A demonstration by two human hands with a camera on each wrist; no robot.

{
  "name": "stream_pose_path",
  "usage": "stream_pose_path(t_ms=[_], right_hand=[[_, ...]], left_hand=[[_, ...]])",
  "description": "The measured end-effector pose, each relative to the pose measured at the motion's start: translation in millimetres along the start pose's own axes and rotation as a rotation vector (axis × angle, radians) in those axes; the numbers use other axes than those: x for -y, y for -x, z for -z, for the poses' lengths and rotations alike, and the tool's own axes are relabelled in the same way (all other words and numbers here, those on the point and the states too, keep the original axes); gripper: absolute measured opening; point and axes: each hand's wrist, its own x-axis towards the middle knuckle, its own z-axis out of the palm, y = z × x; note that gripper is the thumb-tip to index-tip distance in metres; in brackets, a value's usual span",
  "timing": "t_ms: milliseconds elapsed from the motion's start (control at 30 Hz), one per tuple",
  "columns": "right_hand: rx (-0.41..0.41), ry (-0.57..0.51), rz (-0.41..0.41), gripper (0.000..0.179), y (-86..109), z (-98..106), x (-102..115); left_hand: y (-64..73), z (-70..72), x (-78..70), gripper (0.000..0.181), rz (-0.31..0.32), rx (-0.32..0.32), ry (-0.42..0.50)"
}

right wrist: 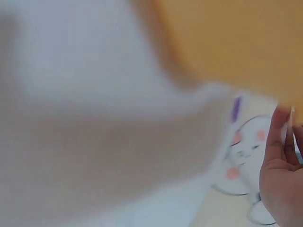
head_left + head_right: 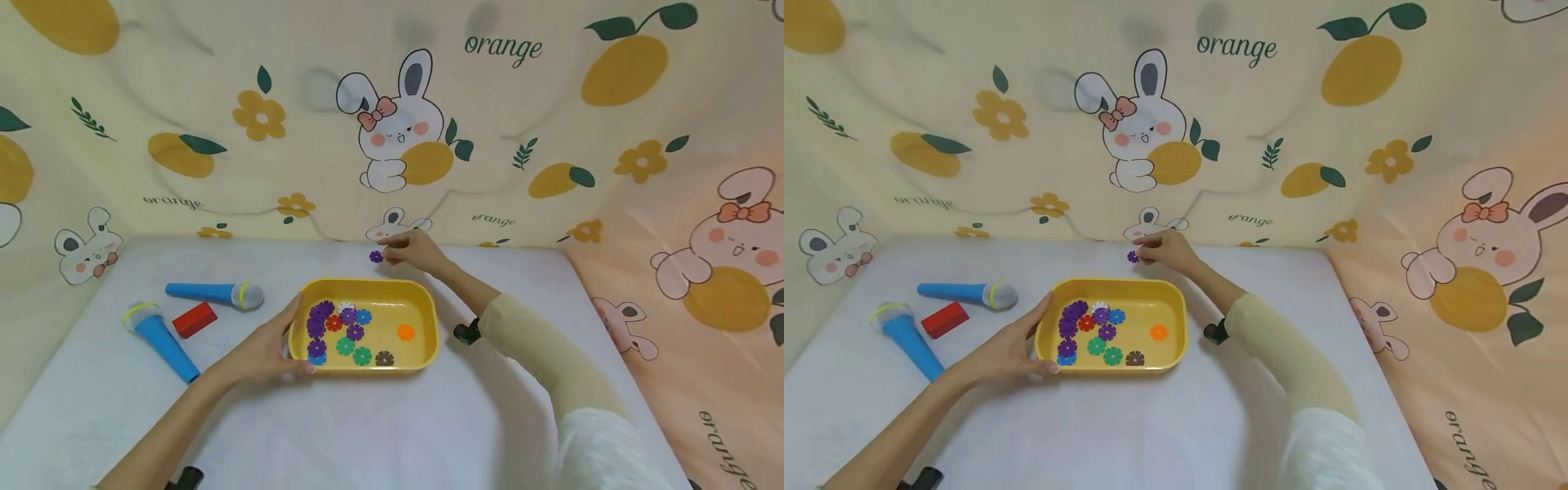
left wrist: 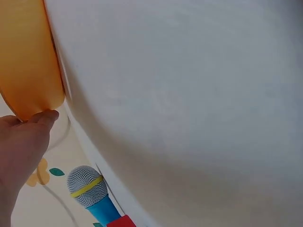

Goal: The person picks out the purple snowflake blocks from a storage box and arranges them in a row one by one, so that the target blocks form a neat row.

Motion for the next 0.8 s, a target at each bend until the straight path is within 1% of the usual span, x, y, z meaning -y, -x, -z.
stream_pose_path(t_ms=[100, 167, 267, 333, 467, 600, 800], right_hand=[[0.032, -0.067, 0.044, 0.033, 13.8, -1.3, 17.4], [0.059, -0.087, 0.056, 0.031, 24.8, -5.5, 25.9], [0.1, -0.096, 0.053, 0.028, 42.0, -15.6, 34.1], [0.124, -0.108, 0.042, 0.027, 52.1, -24.4, 35.9], [0.14, -0.112, 0.006, 0.026, 70.0, -43.9, 38.1], [0.134, -0.07, -0.023, 0.022, 82.6, -62.2, 38.7], [0.165, 0.042, -0.02, 0.019, 92.0, -80.4, 34.5]], left_hand=[[-3.7, 2.5, -2.0, 0.132, -0.011, -0.007, -0.007], [-6.1, 3.3, -3.3, 0.132, -0.002, -0.007, 0.0], [-8.1, 3.4, -4.2, 0.132, 0.016, 0.007, 0.008], [-8.1, 3.2, -4.4, 0.132, 0.031, 0.019, 0.02], [-5.9, 2.0, -3.4, 0.133, 0.038, 0.036, 0.026], [-3.3, 0.5, -3.2, 0.133, 0.034, 0.044, 0.035], [-1.7, -2.0, -6.0, 0.132, 0.02, 0.038, 0.057]])
